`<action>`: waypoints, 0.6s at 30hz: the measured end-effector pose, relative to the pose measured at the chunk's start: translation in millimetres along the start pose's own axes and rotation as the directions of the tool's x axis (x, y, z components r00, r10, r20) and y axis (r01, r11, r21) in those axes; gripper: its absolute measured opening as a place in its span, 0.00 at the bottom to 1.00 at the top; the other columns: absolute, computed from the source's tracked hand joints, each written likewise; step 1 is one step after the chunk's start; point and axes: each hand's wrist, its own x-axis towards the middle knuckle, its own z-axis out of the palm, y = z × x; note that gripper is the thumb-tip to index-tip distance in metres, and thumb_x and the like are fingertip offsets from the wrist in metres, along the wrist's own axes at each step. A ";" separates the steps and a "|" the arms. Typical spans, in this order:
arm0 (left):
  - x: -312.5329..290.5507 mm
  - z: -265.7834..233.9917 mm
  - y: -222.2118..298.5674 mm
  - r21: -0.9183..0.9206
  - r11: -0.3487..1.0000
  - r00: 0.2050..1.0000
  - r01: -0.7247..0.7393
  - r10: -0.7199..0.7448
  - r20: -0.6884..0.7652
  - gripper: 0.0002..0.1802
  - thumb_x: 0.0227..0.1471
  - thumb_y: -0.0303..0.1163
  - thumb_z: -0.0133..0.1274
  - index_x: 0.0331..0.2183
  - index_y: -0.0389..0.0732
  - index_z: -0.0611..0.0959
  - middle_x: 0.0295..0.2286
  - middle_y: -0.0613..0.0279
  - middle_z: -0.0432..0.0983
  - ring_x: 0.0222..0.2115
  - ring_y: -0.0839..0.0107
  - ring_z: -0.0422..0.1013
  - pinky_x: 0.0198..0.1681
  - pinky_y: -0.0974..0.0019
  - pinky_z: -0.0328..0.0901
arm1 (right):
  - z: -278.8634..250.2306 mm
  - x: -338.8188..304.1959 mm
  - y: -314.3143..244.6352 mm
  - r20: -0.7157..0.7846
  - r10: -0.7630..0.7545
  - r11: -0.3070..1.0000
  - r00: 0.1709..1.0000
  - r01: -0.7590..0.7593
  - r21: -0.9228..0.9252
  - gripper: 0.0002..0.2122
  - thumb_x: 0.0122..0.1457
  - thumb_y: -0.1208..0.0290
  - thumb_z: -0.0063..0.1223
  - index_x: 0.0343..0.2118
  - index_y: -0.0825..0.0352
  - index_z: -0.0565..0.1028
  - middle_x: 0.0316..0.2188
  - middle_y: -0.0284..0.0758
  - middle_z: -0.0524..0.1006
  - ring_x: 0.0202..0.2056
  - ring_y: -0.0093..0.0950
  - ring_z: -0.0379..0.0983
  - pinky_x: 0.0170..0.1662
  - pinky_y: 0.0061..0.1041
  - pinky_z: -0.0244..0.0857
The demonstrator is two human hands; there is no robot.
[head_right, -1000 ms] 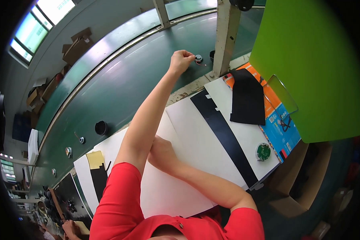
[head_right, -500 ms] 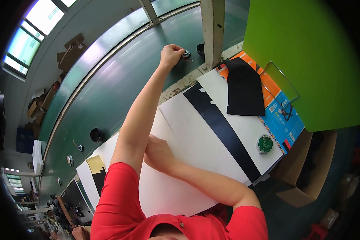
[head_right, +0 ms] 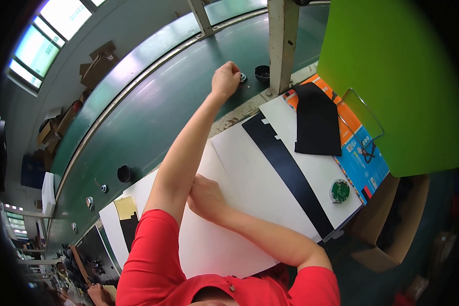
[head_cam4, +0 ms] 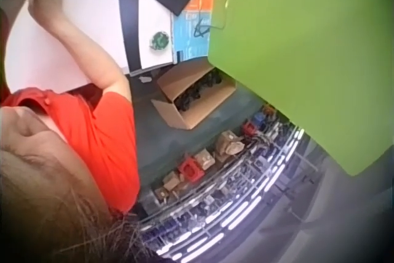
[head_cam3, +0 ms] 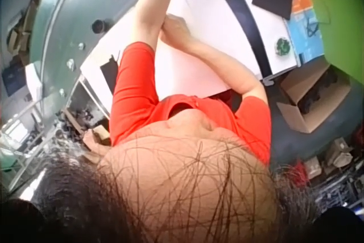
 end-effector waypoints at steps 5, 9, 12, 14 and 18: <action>-11.0 7.0 27.6 0.110 0.895 0.899 -0.432 0.438 -0.029 0.34 0.45 0.39 0.60 0.56 0.44 0.75 0.57 0.50 0.69 0.62 0.48 0.59 0.63 0.49 0.59 | -3.1 -2.3 -2.2 0.002 -0.048 0.998 0.999 0.048 -0.033 0.08 0.58 0.82 0.47 0.39 0.69 0.76 0.38 0.45 0.80 0.40 0.45 0.78 0.40 0.42 0.72; -0.6 16.1 38.1 0.039 0.892 0.858 -0.451 0.422 0.292 0.37 0.44 0.40 0.61 0.58 0.47 0.74 0.53 0.49 0.74 0.59 0.49 0.65 0.65 0.48 0.56 | -0.5 -4.4 8.5 0.009 -0.025 0.996 1.000 0.026 -0.082 0.06 0.57 0.74 0.53 0.36 0.69 0.77 0.34 0.45 0.81 0.38 0.46 0.79 0.39 0.42 0.72; 0.4 18.8 25.3 -0.022 0.916 0.899 -0.401 0.398 0.183 0.37 0.42 0.38 0.66 0.56 0.45 0.77 0.49 0.47 0.76 0.53 0.49 0.71 0.58 0.50 0.65 | 14.7 -5.6 22.9 0.043 -0.099 0.978 0.994 0.105 -0.178 0.08 0.56 0.68 0.57 0.33 0.67 0.78 0.31 0.45 0.81 0.37 0.47 0.79 0.39 0.43 0.72; -4.7 27.9 43.5 0.085 0.914 0.916 -0.397 0.389 0.097 0.37 0.40 0.37 0.69 0.54 0.41 0.77 0.46 0.48 0.78 0.50 0.47 0.72 0.54 0.50 0.68 | 8.2 -9.1 39.6 0.020 -0.125 0.957 0.992 0.126 -0.262 0.10 0.55 0.63 0.59 0.31 0.66 0.79 0.29 0.44 0.82 0.36 0.48 0.79 0.38 0.43 0.72; -6.8 24.1 26.8 0.251 0.904 0.916 -0.345 0.383 -0.120 0.21 0.38 0.33 0.61 0.40 0.43 0.82 0.42 0.54 0.78 0.47 0.53 0.71 0.49 0.51 0.67 | 21.9 -12.1 67.8 -0.008 -0.159 0.974 0.987 0.156 -0.162 0.14 0.56 0.59 0.61 0.29 0.68 0.80 0.29 0.46 0.82 0.35 0.47 0.80 0.36 0.41 0.71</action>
